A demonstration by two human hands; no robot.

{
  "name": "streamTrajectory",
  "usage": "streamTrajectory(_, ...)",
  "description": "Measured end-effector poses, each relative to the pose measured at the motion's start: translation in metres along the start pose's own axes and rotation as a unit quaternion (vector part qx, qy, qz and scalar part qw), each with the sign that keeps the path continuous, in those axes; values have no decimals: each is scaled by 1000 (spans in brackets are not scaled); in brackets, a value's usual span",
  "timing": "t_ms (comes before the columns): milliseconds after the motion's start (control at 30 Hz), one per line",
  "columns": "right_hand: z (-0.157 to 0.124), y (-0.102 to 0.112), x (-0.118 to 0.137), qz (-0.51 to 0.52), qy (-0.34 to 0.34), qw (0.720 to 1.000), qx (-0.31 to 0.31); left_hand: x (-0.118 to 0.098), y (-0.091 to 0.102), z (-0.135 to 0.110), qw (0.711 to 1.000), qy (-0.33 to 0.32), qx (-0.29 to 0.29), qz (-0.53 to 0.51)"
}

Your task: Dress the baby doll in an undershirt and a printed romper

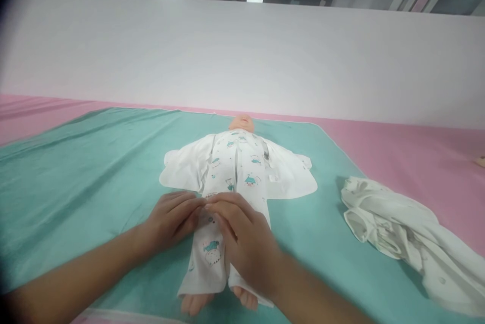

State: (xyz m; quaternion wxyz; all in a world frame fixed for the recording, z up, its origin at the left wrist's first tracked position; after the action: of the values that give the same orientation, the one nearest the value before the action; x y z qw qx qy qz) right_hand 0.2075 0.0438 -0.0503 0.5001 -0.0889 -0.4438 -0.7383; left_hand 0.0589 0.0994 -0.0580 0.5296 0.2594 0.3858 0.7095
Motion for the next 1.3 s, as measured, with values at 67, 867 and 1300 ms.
streamTrajectory(67,1,1,-1,22,-28,999,-4,0,0,0,1000,-1,1,0)
streamTrajectory(867,11,5,-27,537,-204,819,-19,0,-3,1,997,13,22,-71)
streamTrajectory(1300,14,7,-28,533,-231,814,-12,38,-2,10,985,162,-22,-60)
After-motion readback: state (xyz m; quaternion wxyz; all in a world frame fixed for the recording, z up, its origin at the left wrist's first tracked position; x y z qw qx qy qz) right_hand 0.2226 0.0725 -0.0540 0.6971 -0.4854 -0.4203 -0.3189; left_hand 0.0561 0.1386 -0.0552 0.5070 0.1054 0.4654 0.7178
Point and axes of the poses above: each hand's wrist, its own z-axis towards the middle knuckle, its own y-axis out of the back of the hand, x = y × z, the point moved 4 cm from there along z, towards the middle knuckle, and after that the axes turned 10 degrees about x, right-handed, at the moved point
